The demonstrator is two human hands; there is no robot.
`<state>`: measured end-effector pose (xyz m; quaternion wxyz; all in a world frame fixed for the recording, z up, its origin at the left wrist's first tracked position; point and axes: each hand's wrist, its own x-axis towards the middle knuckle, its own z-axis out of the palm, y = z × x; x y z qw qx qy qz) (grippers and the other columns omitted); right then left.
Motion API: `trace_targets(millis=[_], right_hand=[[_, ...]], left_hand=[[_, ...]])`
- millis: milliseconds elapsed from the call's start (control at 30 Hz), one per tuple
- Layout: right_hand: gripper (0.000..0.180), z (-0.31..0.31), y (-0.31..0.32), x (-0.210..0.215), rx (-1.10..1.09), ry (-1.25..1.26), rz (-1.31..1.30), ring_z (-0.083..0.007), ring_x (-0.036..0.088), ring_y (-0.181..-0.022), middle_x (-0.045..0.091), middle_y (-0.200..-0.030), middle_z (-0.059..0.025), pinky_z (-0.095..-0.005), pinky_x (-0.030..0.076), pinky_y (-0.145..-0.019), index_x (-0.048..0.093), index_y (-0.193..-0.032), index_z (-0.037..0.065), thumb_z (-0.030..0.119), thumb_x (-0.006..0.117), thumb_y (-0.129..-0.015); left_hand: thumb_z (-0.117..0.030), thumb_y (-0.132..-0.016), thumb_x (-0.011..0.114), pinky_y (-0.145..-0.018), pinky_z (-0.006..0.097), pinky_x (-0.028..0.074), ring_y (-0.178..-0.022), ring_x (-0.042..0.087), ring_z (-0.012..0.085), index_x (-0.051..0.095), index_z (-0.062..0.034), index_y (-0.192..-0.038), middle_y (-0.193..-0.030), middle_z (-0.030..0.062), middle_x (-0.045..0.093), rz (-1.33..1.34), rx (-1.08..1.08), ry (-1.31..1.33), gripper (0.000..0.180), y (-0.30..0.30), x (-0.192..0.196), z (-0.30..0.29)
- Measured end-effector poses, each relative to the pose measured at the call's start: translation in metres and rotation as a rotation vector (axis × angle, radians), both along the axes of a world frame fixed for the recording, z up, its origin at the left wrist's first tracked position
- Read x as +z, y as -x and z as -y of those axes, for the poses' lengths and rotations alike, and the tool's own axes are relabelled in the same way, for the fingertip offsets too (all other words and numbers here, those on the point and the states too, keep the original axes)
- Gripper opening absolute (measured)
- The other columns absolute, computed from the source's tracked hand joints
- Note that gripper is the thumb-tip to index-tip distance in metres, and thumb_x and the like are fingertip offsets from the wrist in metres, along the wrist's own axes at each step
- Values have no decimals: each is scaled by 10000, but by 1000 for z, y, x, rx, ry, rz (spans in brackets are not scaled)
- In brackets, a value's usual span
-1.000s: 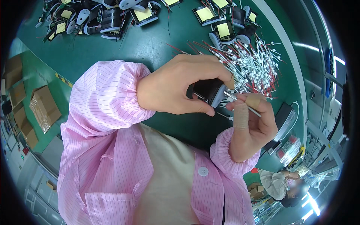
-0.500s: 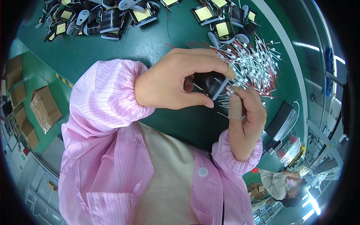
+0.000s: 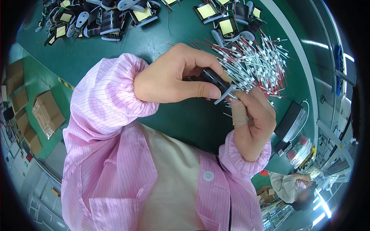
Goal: The person inserts small white plastic connectors into the ports of gray electronic components. They pick up a component, align the connector, and push it in, then place the finished unit on the table. This process is repeated for multiple units throughout the clip.
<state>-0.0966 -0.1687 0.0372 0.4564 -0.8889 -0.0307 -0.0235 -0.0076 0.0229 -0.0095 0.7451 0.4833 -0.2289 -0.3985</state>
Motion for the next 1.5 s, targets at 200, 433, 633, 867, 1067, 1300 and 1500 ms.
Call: trace_targets(millis=[200,433,633,867,1067,1300,1500], right_hand=[[131,-7,-3,-14,-24,183,167,-255,438,-562,475,-658,-104,-351,336,-505,624,-832,-47,-63,665,-709],[129,-7,-3,-5,-11,117,58,-272,438,-547,458,-635,-109,-370,332,-491,623,-833,-42,-60,663,-712],[100,-10,-3,-13,-57,88,67,-250,437,-536,458,-618,-107,-346,325,-486,626,-841,-44,-58,653,-746],[71,18,-4,-3,-196,-310,-293,-91,514,-618,625,-742,-38,-229,397,-566,646,-859,-51,14,618,-863],[364,97,-38,-7,-359,-850,-172,-96,389,-619,396,-653,27,-256,367,-669,537,-1137,-77,251,488,-987],[147,51,-31,-4,-261,-231,-180,-79,537,-739,602,-786,-31,-245,423,-644,644,-1036,19,67,591,-908],[198,6,-4,-21,173,430,27,-295,574,-758,585,-828,-104,-388,462,-681,643,-892,19,-26,681,-704]], left_hand=[[7,-809,704,-710,266,489,-807,610,135,615,63,-1020,-914,92,646,210,113,-188,235,10,-1,6],[7,-770,719,-659,258,461,-723,593,160,616,36,-969,-843,97,625,407,160,-166,226,9,-2,6],[-38,-788,720,-658,281,479,-726,613,180,614,23,-1000,-839,99,633,479,107,-217,245,2,3,2],[-19,-770,701,-847,352,469,-968,608,306,599,9,-1127,-1054,151,630,1193,661,-461,373,-15,17,-13],[72,-716,641,-903,389,418,-1051,529,314,633,-105,-1155,-1171,98,577,1516,899,-1150,473,-32,28,-47],[137,-719,561,-862,377,435,-950,543,295,648,-130,-1142,-1057,103,570,1536,720,-1291,507,-40,24,-55],[175,-717,502,-799,362,457,-874,550,294,636,-94,-1151,-985,135,545,1549,779,-1153,528,-39,20,-51]])
